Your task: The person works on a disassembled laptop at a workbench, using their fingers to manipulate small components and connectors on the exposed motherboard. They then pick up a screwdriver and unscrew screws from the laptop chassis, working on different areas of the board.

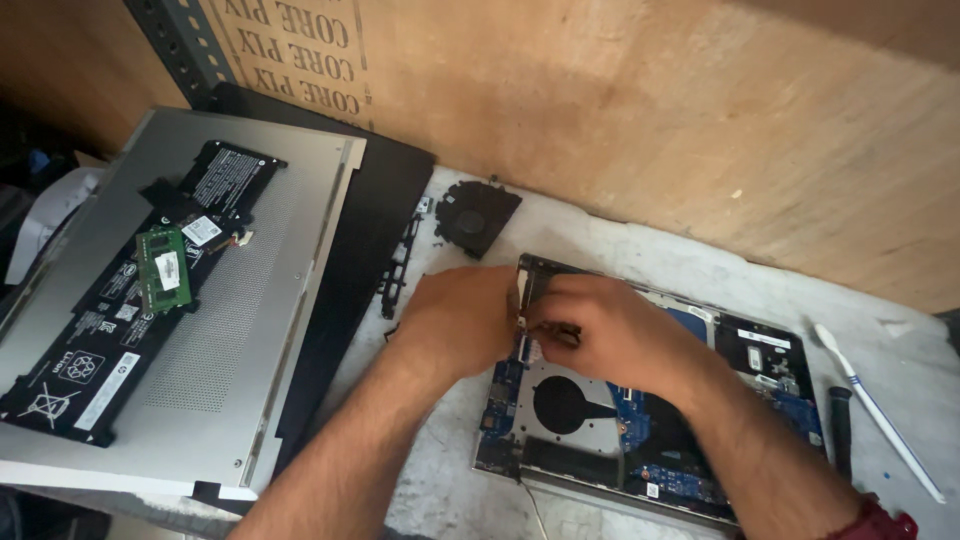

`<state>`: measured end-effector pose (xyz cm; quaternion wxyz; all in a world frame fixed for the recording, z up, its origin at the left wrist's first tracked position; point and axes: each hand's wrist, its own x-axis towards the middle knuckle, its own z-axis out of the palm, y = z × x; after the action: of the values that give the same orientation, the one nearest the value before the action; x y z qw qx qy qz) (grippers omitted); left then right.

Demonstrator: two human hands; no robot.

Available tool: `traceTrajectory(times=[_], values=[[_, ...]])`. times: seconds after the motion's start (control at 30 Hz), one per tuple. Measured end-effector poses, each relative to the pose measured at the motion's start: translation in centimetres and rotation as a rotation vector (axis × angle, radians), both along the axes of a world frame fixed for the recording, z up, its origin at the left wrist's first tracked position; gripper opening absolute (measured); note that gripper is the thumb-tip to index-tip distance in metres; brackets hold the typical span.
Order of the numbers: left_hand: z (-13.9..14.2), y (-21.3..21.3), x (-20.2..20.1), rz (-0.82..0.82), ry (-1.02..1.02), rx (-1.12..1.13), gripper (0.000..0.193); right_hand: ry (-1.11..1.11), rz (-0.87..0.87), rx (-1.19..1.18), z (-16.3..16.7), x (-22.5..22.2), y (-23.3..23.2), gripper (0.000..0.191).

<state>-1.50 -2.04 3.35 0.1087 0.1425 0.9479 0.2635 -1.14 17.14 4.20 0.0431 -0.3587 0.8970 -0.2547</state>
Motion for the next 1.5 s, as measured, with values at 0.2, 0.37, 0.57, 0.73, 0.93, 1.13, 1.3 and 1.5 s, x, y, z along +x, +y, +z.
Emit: traceTrajectory(times=[0.2, 0.37, 0.57, 0.73, 0.93, 1.13, 1.3, 1.5], values=[[-0.3, 0.1, 0.1, 0.010, -0.019, -0.043, 0.017, -0.066, 0.009, 0.014, 0.3, -0.2, -0.2, 0.019], [-0.4, 0.0, 0.1, 0.001, -0.009, -0.025, 0.017, -0.100, 0.030, 0.015, 0.3, -0.4, -0.1, 0.019], [-0.4, 0.0, 0.0, -0.011, -0.008, -0.037, 0.017, -0.100, 0.016, 0.015, 0.2, -0.5, 0.2, 0.019], [-0.6, 0.0, -0.1, -0.007, 0.000, -0.053, 0.018, -0.104, 0.025, -0.005, 0.0, -0.7, 0.1, 0.019], [-0.8, -0.1, -0.1, 0.003, 0.027, -0.009, 0.018, -0.092, -0.018, -0.002, -0.2, -0.6, 0.0, 0.014], [-0.7, -0.1, -0.1, -0.018, 0.031, -0.032, 0.020, -0.136, -0.019, -0.049, -0.4, -0.7, 0.1, 0.016], [-0.9, 0.0, -0.4, -0.016, 0.038, -0.041, 0.019, -0.079, 0.035, -0.088, -1.0, -0.9, 0.3, 0.016], [-1.4, 0.0, -0.9, -0.012, -0.005, -0.075, 0.017, -0.052, 0.049, -0.107, -1.5, -1.3, 0.3, 0.013]])
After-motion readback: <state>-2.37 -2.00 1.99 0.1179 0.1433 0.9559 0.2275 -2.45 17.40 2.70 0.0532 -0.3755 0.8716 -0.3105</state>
